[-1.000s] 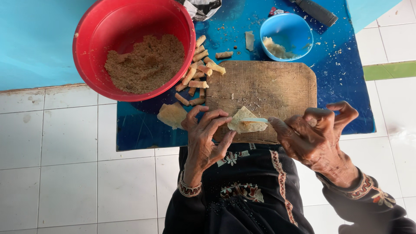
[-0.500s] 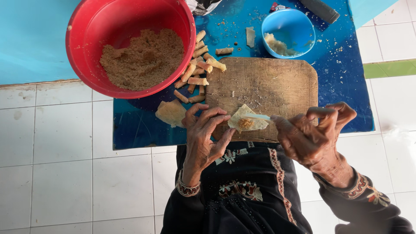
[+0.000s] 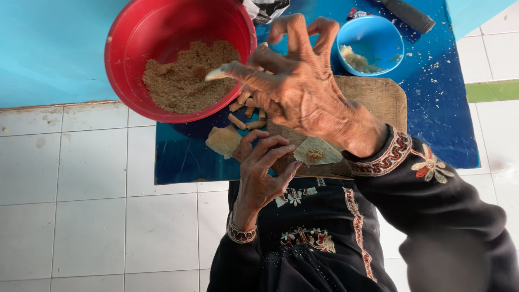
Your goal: The person folds thin pastry wrappers, places a pinch of brown sugar filling from a red bowl onto a wrapper, and rolls or folds it into a filled tube, setting finished rolls on the table. They repeat this cycle, occasionally handling finished rolls and working with pieces on their lap.
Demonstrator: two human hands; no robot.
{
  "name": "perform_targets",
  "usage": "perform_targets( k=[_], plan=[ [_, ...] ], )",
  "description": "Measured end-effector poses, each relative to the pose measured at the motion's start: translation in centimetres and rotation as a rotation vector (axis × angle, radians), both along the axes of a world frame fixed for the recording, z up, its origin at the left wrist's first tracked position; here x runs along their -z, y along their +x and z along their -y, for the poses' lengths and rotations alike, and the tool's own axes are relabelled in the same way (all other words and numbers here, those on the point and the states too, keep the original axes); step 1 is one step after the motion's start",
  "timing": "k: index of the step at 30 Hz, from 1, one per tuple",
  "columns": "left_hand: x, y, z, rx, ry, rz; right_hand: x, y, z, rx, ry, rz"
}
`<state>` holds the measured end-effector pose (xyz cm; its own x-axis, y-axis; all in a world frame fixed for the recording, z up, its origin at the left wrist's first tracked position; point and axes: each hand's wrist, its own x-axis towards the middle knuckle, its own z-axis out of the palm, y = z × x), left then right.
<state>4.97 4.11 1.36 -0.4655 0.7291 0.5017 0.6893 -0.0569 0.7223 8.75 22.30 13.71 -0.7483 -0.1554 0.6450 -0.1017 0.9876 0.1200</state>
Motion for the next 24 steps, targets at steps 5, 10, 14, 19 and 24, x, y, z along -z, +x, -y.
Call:
perform_targets(
  k=[5, 10, 14, 19, 24],
  plan=[
    [-0.2, 0.0, 0.1, -0.044, 0.022, -0.082, 0.1, 6.2, 0.3, 0.098, -0.182, 0.209],
    [0.7, 0.2, -0.3, 0.005, 0.047, -0.015, 3.9, 14.1, 0.6, 0.356, -0.319, 0.293],
    [1.3, 0.5, -0.7, 0.028, 0.071, -0.017, 6.8, 16.2, 1.2, 0.402, -0.335, 0.256],
    [0.7, 1.0, -0.9, 0.023, 0.038, -0.017, 7.5, 15.8, 2.0, 0.421, -0.401, 0.203],
    [-1.1, 1.7, -0.6, -0.034, -0.054, -0.226, 6.7, 15.4, 2.2, 0.421, -0.322, 0.214]
  ],
)
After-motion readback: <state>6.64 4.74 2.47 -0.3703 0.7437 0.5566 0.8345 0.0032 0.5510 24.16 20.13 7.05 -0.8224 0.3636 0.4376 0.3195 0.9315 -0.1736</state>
